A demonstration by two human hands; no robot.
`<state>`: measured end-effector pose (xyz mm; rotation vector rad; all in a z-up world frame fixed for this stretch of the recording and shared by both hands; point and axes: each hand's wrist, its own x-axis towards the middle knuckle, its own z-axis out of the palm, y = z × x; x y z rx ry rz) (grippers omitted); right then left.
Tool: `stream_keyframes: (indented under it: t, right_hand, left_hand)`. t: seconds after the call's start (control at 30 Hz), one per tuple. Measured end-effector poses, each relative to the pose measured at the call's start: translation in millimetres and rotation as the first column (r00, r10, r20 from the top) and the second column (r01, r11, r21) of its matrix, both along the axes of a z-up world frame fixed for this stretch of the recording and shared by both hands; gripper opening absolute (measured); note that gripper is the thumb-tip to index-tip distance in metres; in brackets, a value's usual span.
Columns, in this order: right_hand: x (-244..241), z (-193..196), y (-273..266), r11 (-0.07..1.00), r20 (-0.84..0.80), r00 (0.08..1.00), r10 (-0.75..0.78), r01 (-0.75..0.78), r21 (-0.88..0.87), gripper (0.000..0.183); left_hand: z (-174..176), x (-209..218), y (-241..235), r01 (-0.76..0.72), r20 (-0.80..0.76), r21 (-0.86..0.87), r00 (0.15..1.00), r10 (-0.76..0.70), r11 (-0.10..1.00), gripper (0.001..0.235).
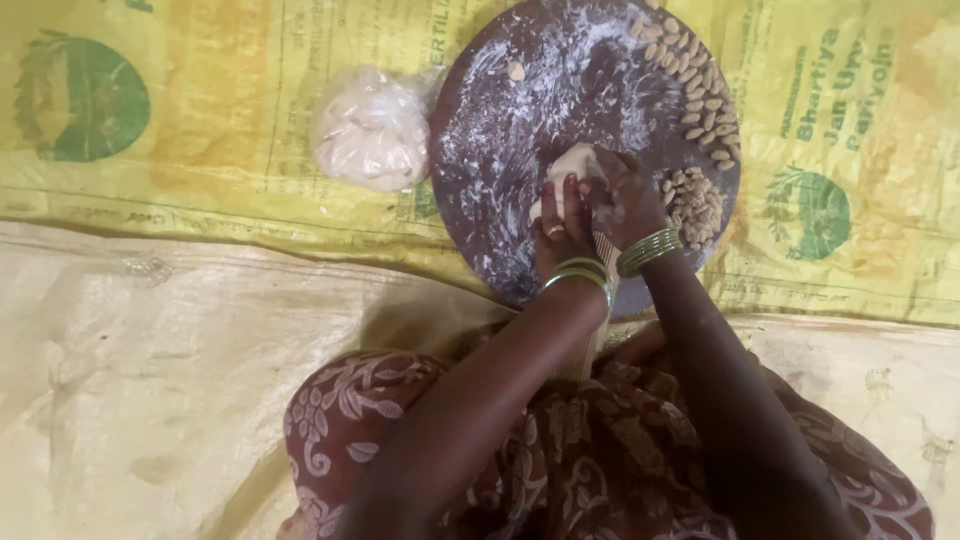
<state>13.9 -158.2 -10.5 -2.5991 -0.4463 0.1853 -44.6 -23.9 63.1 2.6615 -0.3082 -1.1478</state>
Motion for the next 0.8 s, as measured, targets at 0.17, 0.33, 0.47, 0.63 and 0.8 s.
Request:
stream_keyframes:
  t: [0.17, 0.33, 0.47, 0.63, 0.8]
  right_hand:
    - [24, -14, 24, 0.938, 0.211, 0.973, 0.092, -0.014, -0.346, 0.030]
    - [56, -44, 33, 0.876, 0.018, 0.998, -0.057, 0.059, -0.479, 0.021]
    - [81, -76, 26, 0.837, 0.119, 0.993, -0.013, 0.076, -0.542, 0.025]
    - [83, -75, 22, 0.954, 0.096, 0.988, -0.121, 0.142, -0.265, 0.028]
    - [26, -12, 9, 0.995, -0.001, 0.997, -0.072, 0.071, -0.063, 0.030]
  left_hand:
    - [-12, 24, 7, -0.030, -0.032, 0.002, 0.999, 0.030, 1.000, 0.090]
    - [-21, 35, 4, -0.022, 0.100, 0.124, 0.995, 0.009, 0.992, 0.087]
    - [-31, 27, -15, 0.033, 0.056, 0.165, 0.997, -0.043, 0.986, 0.086]
    - [-59, 38, -1, -0.147, 0.241, -0.062, 0.958, 0.158, 0.987, 0.087]
    - [-102, 48, 22, -0.343, 0.441, -0.267, 0.788, 0.430, 0.901, 0.051]
